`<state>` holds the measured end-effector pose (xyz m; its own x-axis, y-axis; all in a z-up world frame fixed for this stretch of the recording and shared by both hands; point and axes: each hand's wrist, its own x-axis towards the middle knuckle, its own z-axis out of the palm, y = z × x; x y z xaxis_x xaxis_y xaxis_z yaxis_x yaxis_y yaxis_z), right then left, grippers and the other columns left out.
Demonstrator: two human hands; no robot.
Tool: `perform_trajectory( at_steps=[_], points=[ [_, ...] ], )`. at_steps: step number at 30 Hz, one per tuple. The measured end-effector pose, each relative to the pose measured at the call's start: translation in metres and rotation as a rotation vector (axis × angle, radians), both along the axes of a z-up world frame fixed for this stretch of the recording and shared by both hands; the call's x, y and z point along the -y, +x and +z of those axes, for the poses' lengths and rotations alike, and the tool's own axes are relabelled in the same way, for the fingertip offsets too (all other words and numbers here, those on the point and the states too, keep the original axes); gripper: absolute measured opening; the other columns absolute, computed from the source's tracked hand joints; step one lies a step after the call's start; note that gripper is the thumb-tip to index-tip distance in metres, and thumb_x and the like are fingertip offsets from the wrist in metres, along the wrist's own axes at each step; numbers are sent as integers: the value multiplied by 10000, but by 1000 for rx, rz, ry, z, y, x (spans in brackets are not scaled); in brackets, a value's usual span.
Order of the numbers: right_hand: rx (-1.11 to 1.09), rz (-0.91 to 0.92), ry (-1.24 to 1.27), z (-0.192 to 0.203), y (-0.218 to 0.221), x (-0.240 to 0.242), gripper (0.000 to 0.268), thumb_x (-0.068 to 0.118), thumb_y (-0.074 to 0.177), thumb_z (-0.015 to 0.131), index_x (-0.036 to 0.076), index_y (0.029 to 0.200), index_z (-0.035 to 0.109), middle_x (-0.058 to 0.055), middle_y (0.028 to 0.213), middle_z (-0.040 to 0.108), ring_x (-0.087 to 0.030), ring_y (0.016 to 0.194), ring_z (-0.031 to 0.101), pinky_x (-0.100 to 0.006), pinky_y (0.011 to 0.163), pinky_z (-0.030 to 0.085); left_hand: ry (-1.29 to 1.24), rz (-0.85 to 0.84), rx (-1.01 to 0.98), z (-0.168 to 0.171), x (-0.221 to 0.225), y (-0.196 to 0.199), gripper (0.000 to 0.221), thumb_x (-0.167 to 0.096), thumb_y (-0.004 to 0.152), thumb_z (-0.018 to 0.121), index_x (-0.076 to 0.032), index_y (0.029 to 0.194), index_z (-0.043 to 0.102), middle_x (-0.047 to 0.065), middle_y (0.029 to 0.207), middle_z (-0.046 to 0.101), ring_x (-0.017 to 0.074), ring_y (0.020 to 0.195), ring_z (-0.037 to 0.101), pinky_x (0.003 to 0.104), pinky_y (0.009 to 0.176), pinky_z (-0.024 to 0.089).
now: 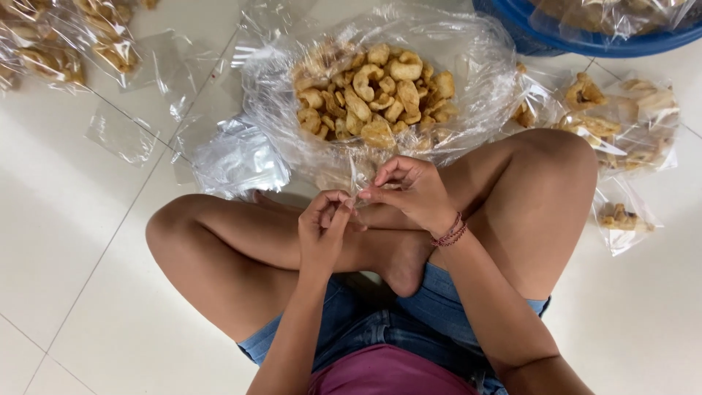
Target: Packing fried snacks into small individual plastic bags while sitting on the floor.
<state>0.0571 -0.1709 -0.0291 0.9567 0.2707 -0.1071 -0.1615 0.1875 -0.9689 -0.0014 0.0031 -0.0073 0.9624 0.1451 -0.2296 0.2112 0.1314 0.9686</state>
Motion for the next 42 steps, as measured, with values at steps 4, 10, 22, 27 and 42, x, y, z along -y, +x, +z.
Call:
perform_trajectory(
  at_steps=[4,10,22,27,42],
  points=[
    [60,-214,-193,-8,2,2,165,21,818,861,50,820,698,-95,757,745,-83,724,695,-214,636,617,4,95,4,-9,-7,6,30,33,953,618,34,925,629,145,845,638,167,781,672,413,649,700],
    [612,-239,-398,14,-9,-18,211,-89,805,753,108,729,744,-86,1028,716,-299,1090,727,-326,842,644,189,130,111,5,1,8,34,-9,952,668,-8,930,642,98,840,634,125,778,658,298,606,654],
    [213,481,-484,48,33,-35,447,-71,851,591,-73,1296,623,-330,1095,728,-523,1083,678,-608,995,513,438,-47,241,22,-11,1,48,1,913,655,-45,920,645,107,930,659,239,810,684,322,520,628],
    [585,81,-538,-23,50,-69,299,-103,814,569,3,1032,743,-191,937,754,-400,912,716,-472,808,584,507,-34,281,37,-14,9,27,-16,953,635,-36,947,653,99,951,654,217,803,666,315,523,626],
    [55,171,229,-33,54,-38,94,79,927,775,33,1009,782,-94,900,701,-170,795,662,-276,698,585,200,-195,353,12,-26,33,631,-241,1089,545,-69,1617,246,163,1494,445,297,1419,379,627,1152,380]
  ],
)
